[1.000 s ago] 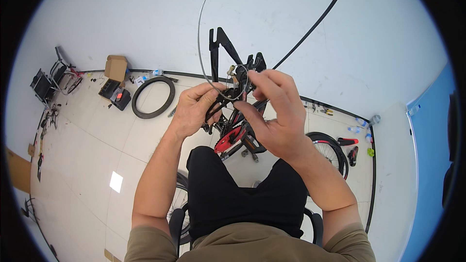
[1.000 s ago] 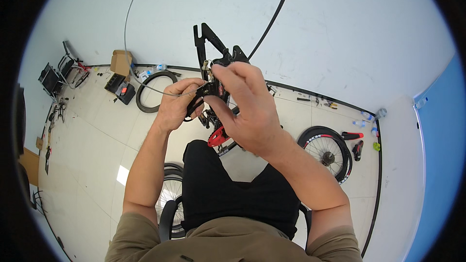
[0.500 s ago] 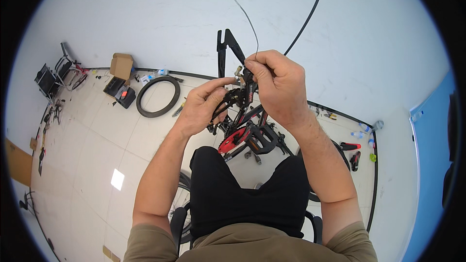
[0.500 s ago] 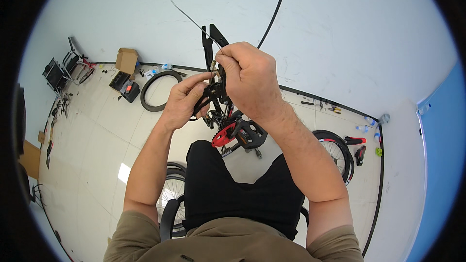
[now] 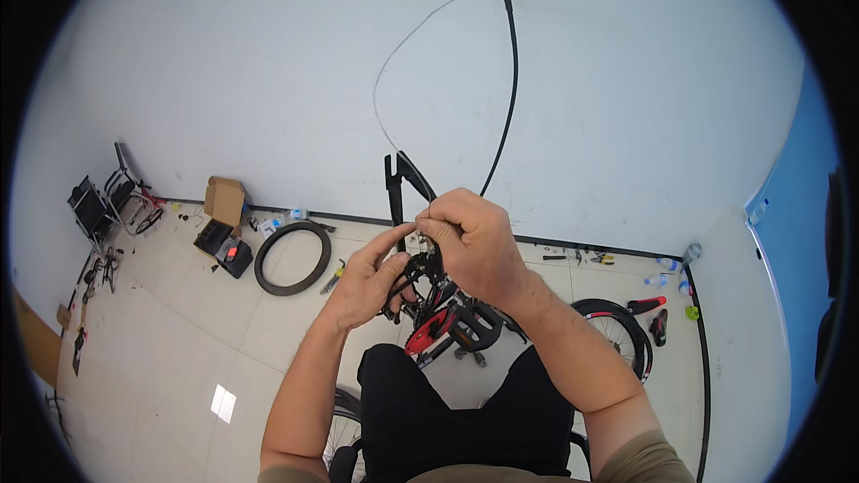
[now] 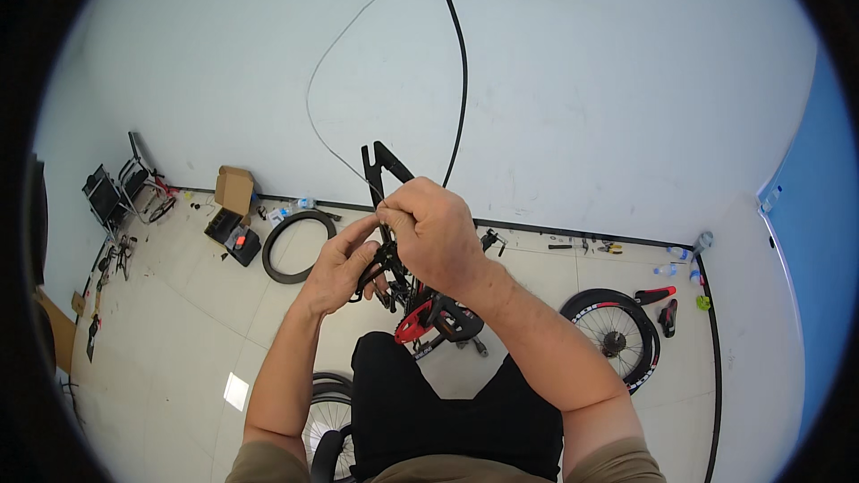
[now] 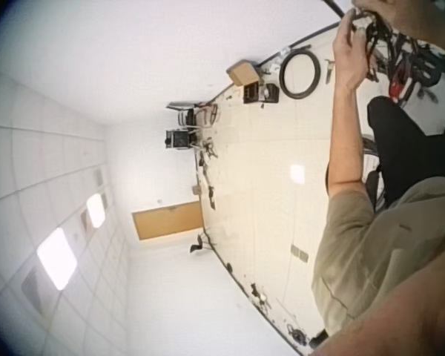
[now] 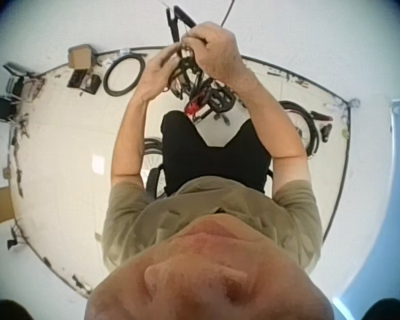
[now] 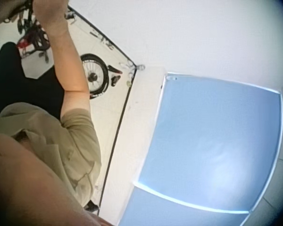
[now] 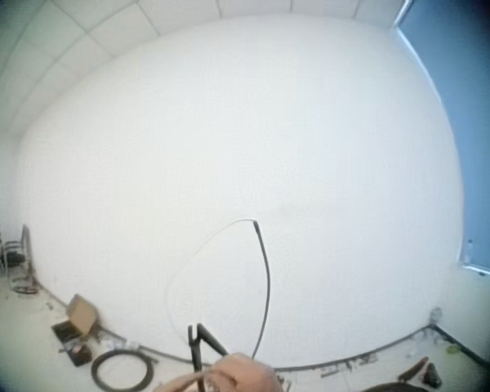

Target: The person routes a gear cable through the rear derailleur, threads it into the housing, and secures it. Then they rotate the crankset and pedal to test the drivetrain movement.

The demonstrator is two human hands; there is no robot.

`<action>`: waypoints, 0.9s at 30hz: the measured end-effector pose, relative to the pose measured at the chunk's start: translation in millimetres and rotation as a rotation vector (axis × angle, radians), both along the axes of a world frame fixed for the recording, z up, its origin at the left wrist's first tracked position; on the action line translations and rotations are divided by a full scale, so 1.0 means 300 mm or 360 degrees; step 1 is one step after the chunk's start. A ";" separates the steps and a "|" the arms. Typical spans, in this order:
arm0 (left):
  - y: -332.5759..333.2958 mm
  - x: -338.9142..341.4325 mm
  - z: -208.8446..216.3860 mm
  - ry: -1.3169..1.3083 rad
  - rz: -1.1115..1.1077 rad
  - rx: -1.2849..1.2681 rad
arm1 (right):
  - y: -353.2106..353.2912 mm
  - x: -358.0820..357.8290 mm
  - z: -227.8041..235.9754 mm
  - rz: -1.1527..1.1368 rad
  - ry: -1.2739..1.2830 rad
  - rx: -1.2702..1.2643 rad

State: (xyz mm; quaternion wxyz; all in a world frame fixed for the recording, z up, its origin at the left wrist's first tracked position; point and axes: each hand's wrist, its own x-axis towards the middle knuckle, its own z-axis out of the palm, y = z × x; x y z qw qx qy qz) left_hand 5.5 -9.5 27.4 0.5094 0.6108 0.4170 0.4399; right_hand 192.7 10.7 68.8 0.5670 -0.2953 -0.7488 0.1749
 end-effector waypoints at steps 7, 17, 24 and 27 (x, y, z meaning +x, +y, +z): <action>0.022 -0.014 0.002 -0.0010 -0.0075 -0.0124 | 0.018 0.001 -0.007 0.0041 -0.0001 -0.0037; 0.025 -0.013 0.009 0.0054 0.0044 -0.0108 | 0.044 -0.018 -0.022 0.0033 0.0133 0.0035; 0.020 -0.007 0.006 -0.0024 0.0029 -0.0055 | -0.016 0.013 0.043 0.0011 0.0104 0.0231; 0.019 -0.012 0.012 -0.0033 0.0007 -0.0085 | -0.003 0.007 0.063 -0.0075 0.0057 0.0339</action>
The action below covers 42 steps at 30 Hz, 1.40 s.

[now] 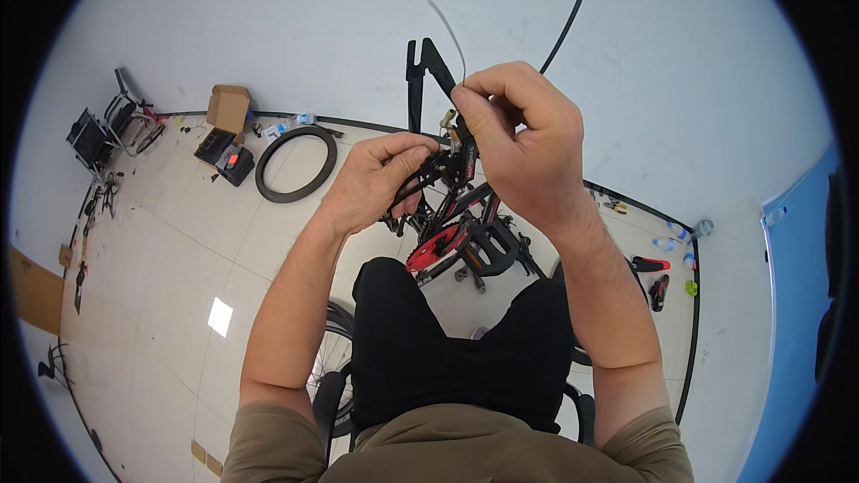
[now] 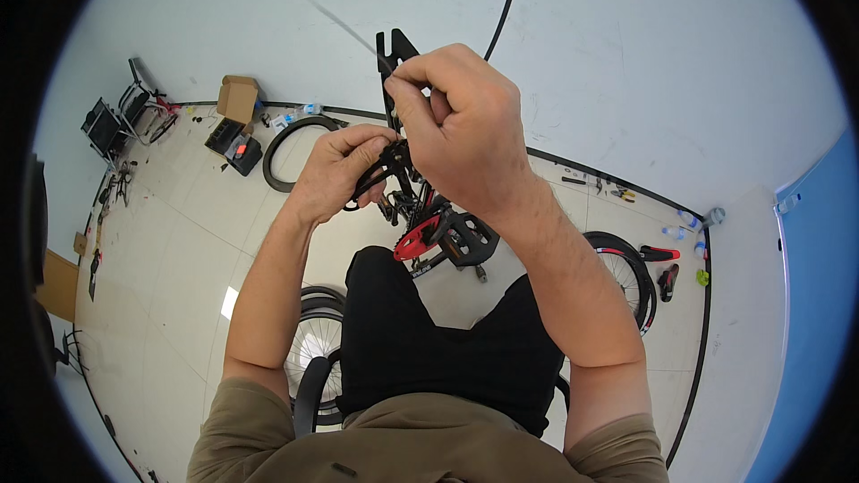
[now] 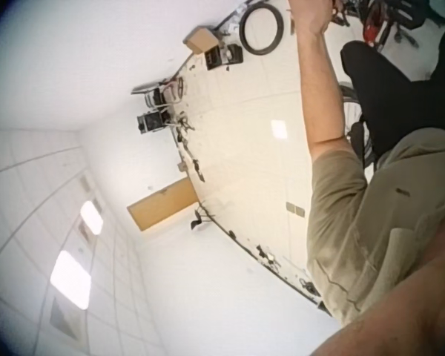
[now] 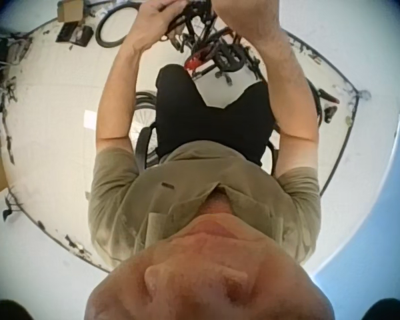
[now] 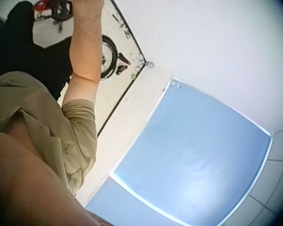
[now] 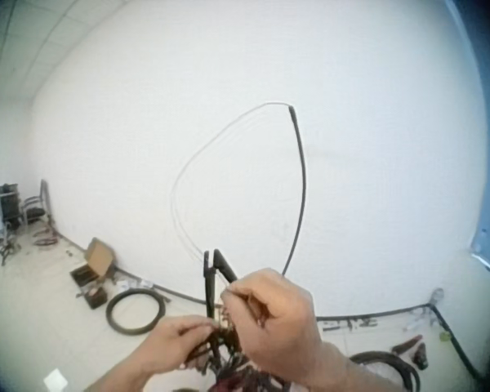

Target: The person routes a gear cable through the rear derailleur, threads it into the housing, and secures it. Then they rotate the crankset and pedal to test the drivetrain movement.

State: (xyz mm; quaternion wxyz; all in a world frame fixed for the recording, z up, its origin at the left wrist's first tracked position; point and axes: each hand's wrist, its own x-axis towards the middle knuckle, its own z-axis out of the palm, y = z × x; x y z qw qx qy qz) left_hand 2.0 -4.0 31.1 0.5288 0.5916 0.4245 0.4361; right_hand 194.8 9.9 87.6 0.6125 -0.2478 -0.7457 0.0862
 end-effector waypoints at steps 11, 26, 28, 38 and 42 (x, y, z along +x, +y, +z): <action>-0.013 0.010 0.020 -0.0016 -0.0009 0.0047 | 0.039 -0.013 -0.044 -0.0103 -0.0175 -0.0092; 0.011 0.020 0.004 0.0014 -0.0003 0.0049 | -0.200 -0.031 -0.389 0.0536 0.0947 -0.1722; 0.021 0.018 0.021 0.0018 -0.0018 0.0038 | -0.147 -0.046 -0.416 0.0641 0.0901 -0.1680; 0.018 -0.002 -0.013 0.0013 0.0008 0.0056 | -0.110 -0.106 -0.605 0.0114 0.0373 -0.1163; 0.024 -0.015 -0.021 -0.0019 0.0068 0.0114 | -0.196 -0.102 -0.664 0.0091 -0.0001 -0.1024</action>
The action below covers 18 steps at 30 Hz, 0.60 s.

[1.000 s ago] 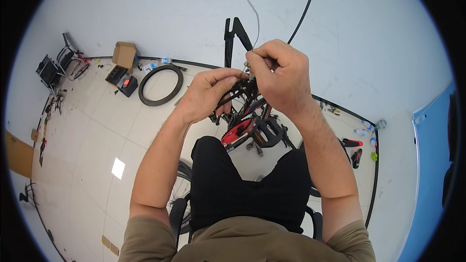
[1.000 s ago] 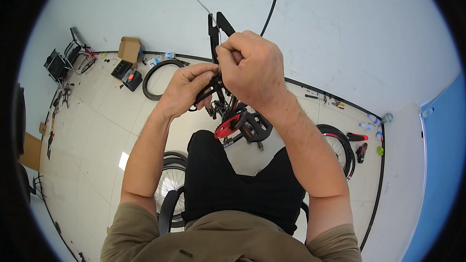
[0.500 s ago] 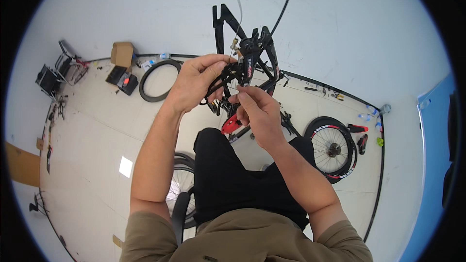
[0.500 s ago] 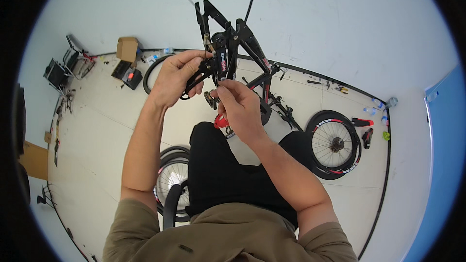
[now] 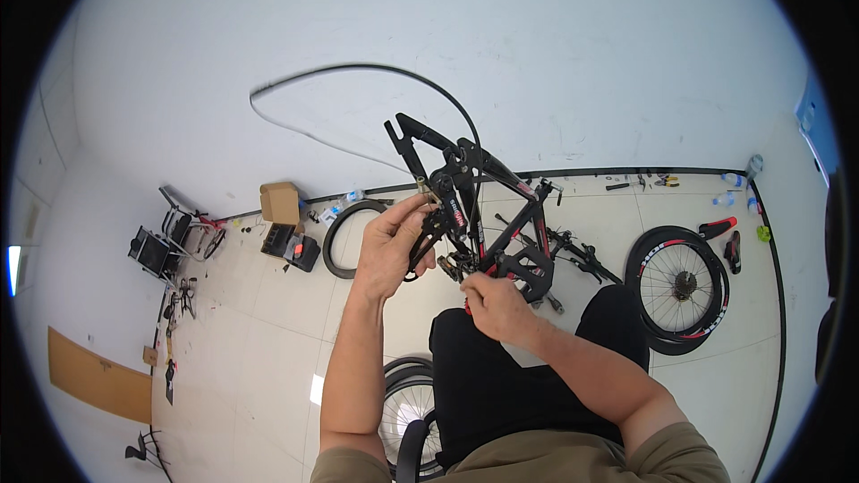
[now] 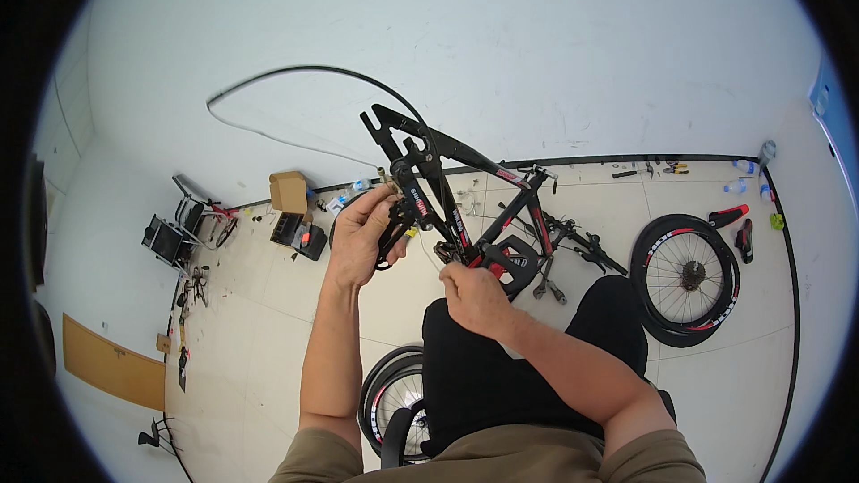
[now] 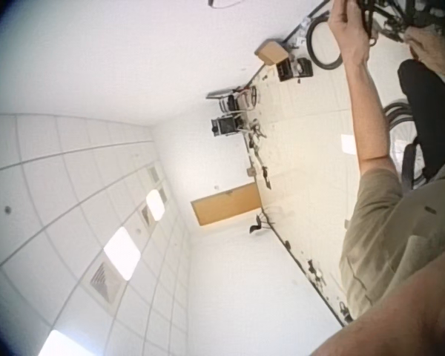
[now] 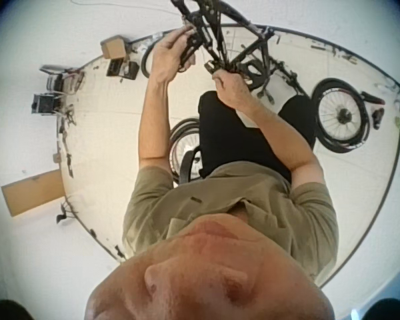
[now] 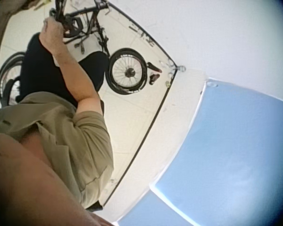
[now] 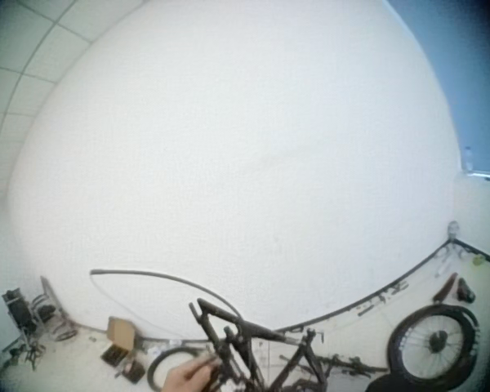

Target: The person routes a gear cable through the rear derailleur, threads it into the housing, and secures it. Then they rotate the crankset and pedal to test the drivetrain movement.

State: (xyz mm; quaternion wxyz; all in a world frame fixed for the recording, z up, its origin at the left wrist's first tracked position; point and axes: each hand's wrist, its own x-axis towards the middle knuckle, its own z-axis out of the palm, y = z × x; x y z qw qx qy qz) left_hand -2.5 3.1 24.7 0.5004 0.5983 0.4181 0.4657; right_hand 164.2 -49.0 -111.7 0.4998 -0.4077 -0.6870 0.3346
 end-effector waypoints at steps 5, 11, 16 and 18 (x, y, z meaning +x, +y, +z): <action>0.012 -0.018 -0.008 0.0074 -0.0042 -0.0043 | -0.041 0.010 -0.061 0.0002 -0.0395 0.0025; 0.010 -0.011 -0.003 0.0091 -0.0012 -0.0058 | -0.126 0.056 -0.144 0.0194 -0.0917 -0.0096; 0.005 -0.007 0.007 0.0085 -0.0017 -0.0081 | -0.169 0.118 -0.192 0.0209 -0.1084 -0.0165; 0.007 -0.006 0.005 0.0089 -0.0011 -0.0085 | -0.178 0.147 -0.210 0.0233 -0.1152 -0.0215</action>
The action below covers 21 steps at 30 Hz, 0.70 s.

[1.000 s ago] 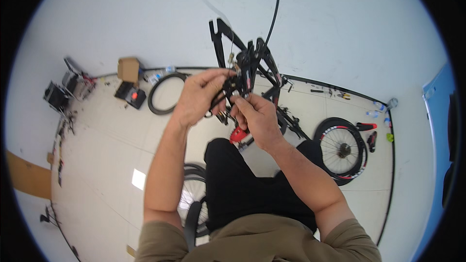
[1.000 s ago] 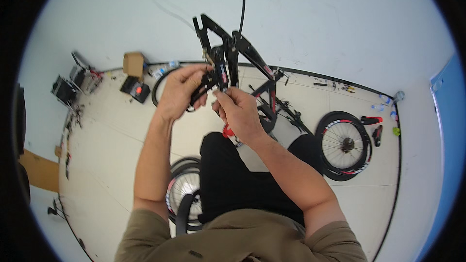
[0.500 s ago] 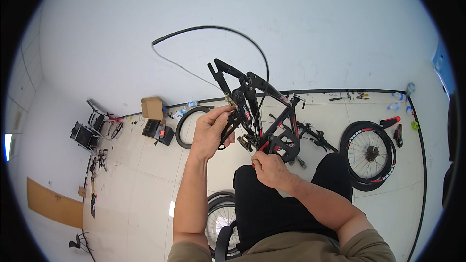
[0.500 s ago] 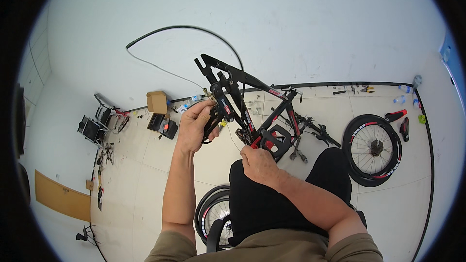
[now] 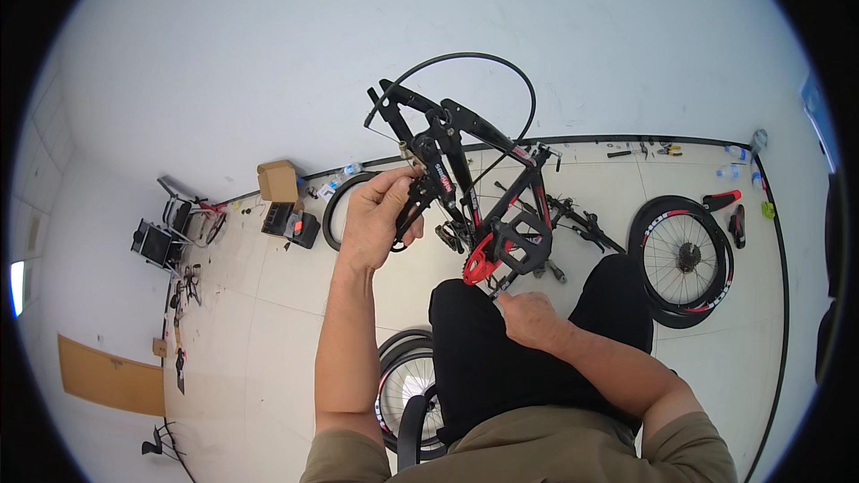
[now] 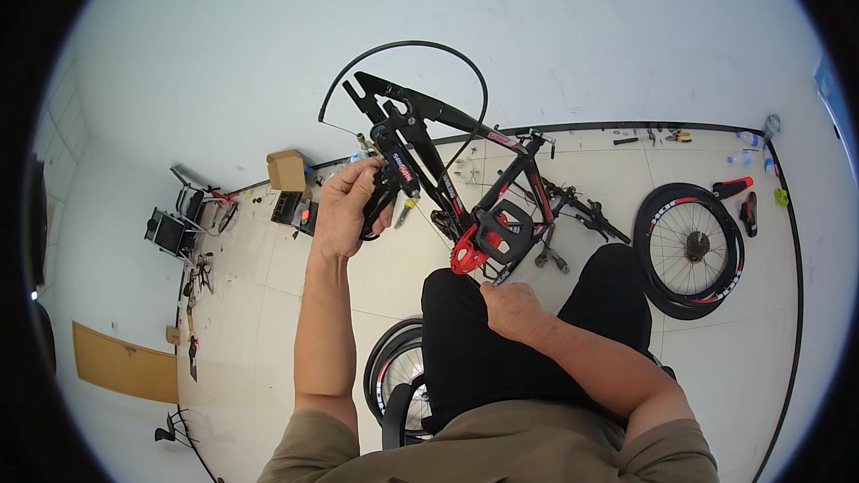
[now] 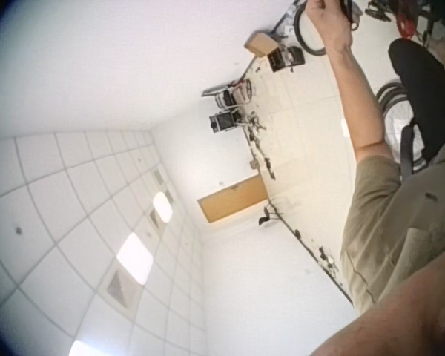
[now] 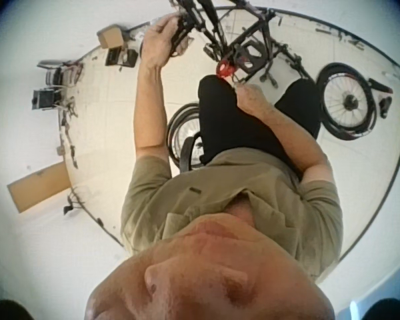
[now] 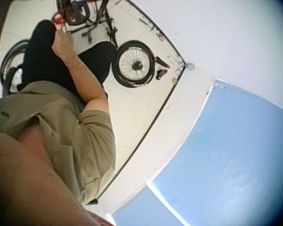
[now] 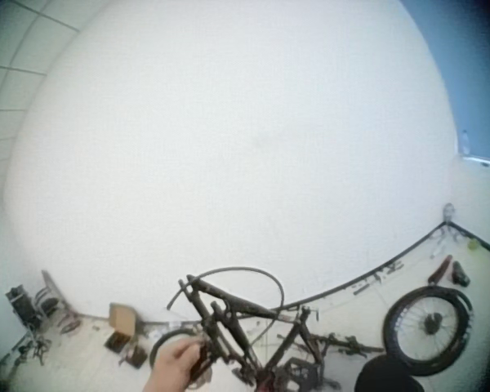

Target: The person routes a gear cable through the rear derailleur, threads it into the housing, and secures it. Then they rotate the crankset and pedal to test the drivetrain movement.

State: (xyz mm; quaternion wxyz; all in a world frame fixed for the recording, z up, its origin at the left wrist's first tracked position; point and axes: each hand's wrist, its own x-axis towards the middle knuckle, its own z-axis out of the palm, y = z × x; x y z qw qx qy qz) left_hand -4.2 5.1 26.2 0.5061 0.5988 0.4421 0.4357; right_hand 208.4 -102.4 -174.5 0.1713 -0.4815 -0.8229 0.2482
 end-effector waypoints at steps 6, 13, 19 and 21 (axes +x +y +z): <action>0.009 -0.006 -0.014 -0.0137 -0.0013 -0.0011 | -0.022 0.053 -0.104 -0.0009 -0.0074 -0.0049; 0.009 -0.010 -0.027 -0.0121 -0.0063 -0.0011 | -0.024 0.054 -0.126 -0.0032 0.0006 -0.0025; 0.001 -0.019 -0.030 -0.0188 -0.0215 0.0112 | -0.012 0.074 -0.108 -0.0087 -0.0034 -0.0136; -0.002 -0.010 -0.030 -0.0055 -0.0204 0.0154 | -0.011 0.083 -0.098 -0.0101 -0.0021 -0.0150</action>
